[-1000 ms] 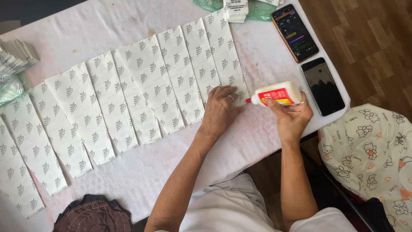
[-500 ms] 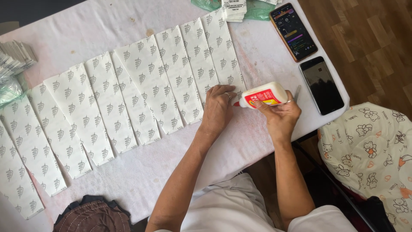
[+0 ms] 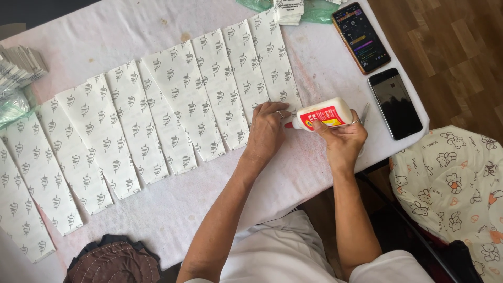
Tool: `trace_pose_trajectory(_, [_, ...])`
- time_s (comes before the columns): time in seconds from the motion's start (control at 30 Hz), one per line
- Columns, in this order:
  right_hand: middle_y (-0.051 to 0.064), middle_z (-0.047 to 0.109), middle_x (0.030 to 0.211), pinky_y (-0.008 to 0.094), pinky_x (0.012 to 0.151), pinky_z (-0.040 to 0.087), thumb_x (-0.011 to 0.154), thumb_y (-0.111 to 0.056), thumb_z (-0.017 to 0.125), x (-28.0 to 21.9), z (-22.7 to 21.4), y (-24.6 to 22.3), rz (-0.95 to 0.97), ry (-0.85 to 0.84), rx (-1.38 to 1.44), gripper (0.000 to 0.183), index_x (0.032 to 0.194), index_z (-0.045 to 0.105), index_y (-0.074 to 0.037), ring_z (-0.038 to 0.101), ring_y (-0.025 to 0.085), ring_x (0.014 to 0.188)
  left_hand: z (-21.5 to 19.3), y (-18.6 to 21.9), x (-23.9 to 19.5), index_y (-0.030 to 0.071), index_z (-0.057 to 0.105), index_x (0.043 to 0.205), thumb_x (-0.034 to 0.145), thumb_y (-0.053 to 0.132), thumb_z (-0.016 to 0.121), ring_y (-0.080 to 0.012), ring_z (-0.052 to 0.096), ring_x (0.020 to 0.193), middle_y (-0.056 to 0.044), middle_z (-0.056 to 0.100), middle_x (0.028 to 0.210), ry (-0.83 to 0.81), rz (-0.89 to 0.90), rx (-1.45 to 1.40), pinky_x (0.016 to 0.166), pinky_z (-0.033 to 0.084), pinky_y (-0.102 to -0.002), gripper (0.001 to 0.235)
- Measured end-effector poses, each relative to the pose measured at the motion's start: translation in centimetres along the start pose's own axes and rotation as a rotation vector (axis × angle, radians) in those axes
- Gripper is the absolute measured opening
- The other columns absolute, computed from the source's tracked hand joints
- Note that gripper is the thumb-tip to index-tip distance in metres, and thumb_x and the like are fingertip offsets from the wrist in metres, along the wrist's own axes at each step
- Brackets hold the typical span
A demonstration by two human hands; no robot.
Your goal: The person is laying out printed paper sheets in an overlapping pattern on a table and applying white glue to the edges from a squeeze bottle.
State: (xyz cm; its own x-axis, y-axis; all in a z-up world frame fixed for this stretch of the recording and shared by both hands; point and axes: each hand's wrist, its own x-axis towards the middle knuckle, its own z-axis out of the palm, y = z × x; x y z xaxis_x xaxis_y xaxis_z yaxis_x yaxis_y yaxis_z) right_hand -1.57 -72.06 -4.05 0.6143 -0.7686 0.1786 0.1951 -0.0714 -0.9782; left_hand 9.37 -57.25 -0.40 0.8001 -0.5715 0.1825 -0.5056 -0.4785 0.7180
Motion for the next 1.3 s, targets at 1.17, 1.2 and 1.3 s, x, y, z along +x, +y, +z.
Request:
trace_pose_trajectory(1.17, [0.02, 0.071, 0.103, 0.046, 0.094, 0.057, 0.075, 0.004, 0.091, -3.5, 4.1, -1.2, -0.017, -0.226, -0.089, 0.045, 0.109, 0.063, 0.001, 0.07, 0.028, 0.107, -6.8, -1.9, -3.5, -0.001, 0.077, 0.104, 0.064, 0.018, 0.096, -0.0279, 0.066, 0.115, -0.015, 0.075, 0.111, -0.138, 0.009, 0.11, 0.108, 0.042, -0.044, 0.048])
trace_pose_trajectory(1.2, [0.017, 0.072, 0.105, 0.044, 0.093, 0.059, 0.074, 0.005, 0.09, -3.4, 4.1, -1.6, 0.007, -0.201, -0.059, 0.045, 0.11, 0.063, -0.001, 0.069, 0.024, 0.106, -6.9, -1.8, -3.5, -0.002, 0.077, 0.104, 0.065, 0.018, 0.095, -0.0278, 0.066, 0.115, -0.015, 0.075, 0.111, -0.134, 0.009, 0.106, 0.108, 0.042, -0.045, 0.048])
trace_pose_trajectory(1.3, [0.016, 0.072, 0.108, 0.042, 0.092, 0.061, 0.074, 0.007, 0.089, -2.5, 2.8, -1.6, 0.016, -0.164, -0.025, 0.048, 0.112, 0.061, -0.002, 0.069, 0.024, 0.106, -6.6, -2.1, -3.6, -0.002, 0.076, 0.105, 0.068, 0.017, 0.093, -0.028, 0.066, 0.115, -0.016, 0.075, 0.111, -0.12, 0.003, 0.087, 0.108, 0.041, -0.045, 0.045])
